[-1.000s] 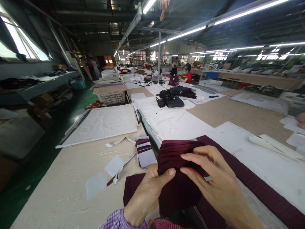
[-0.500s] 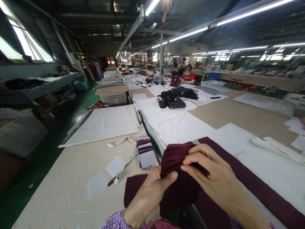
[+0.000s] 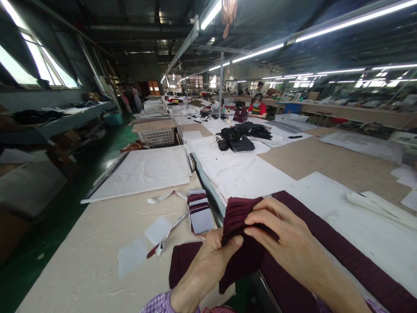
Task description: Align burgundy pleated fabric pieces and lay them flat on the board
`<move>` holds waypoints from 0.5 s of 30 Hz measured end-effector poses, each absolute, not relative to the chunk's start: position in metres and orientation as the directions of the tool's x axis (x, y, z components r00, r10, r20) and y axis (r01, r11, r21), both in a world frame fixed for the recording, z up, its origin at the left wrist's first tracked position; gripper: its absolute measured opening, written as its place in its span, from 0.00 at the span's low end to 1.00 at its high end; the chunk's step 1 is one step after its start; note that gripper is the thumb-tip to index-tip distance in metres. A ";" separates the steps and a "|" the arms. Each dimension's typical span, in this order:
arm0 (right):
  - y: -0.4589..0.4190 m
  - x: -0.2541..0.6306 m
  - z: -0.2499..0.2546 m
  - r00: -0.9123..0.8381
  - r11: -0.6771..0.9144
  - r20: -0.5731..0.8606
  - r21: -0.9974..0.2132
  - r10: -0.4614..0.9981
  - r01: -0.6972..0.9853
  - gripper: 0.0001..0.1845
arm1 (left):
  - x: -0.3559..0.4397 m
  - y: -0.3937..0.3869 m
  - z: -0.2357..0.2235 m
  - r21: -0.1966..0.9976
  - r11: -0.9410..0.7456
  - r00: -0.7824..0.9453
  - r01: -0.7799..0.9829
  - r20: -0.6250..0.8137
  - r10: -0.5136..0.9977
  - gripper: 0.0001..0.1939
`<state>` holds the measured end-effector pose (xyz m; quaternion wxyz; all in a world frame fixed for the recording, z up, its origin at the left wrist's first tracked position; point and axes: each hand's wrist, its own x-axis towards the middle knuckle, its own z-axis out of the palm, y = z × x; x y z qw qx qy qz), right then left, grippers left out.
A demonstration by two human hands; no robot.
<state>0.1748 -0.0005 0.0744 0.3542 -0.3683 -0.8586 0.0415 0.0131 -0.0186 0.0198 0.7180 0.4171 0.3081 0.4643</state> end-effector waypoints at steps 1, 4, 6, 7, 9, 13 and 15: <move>0.000 0.174 0.074 -0.479 0.731 0.586 -0.325 0.653 0.600 0.05 | 0.013 -0.019 0.020 0.878 0.222 0.380 -0.424 -0.050 0.924 0.14; 0.002 0.174 0.072 -0.476 0.745 0.613 -0.307 0.631 0.592 0.04 | 0.012 -0.019 0.022 0.857 0.227 0.390 -0.462 -0.033 0.920 0.14; 0.004 0.173 0.071 -0.474 0.752 0.629 -0.291 0.616 0.591 0.03 | 0.010 -0.019 0.022 0.856 0.231 0.394 -0.463 -0.034 0.918 0.13; 0.004 0.173 0.070 -0.475 0.755 0.634 -0.283 0.610 0.592 0.03 | 0.010 -0.019 0.021 0.859 0.234 0.396 -0.455 -0.041 0.917 0.13; 0.005 0.172 0.070 -0.484 0.757 0.629 -0.275 0.608 0.593 0.05 | 0.009 -0.018 0.020 0.869 0.234 0.382 -0.435 -0.057 0.922 0.12; 0.004 0.167 0.075 -0.527 0.786 0.647 -0.188 0.550 0.590 0.09 | 0.010 -0.018 0.020 0.848 0.266 0.337 -0.458 -0.111 0.935 0.12; 0.004 0.166 0.077 -0.576 0.819 0.645 -0.139 0.501 0.557 0.10 | 0.011 -0.018 0.022 0.830 0.278 0.314 -0.484 -0.131 0.940 0.10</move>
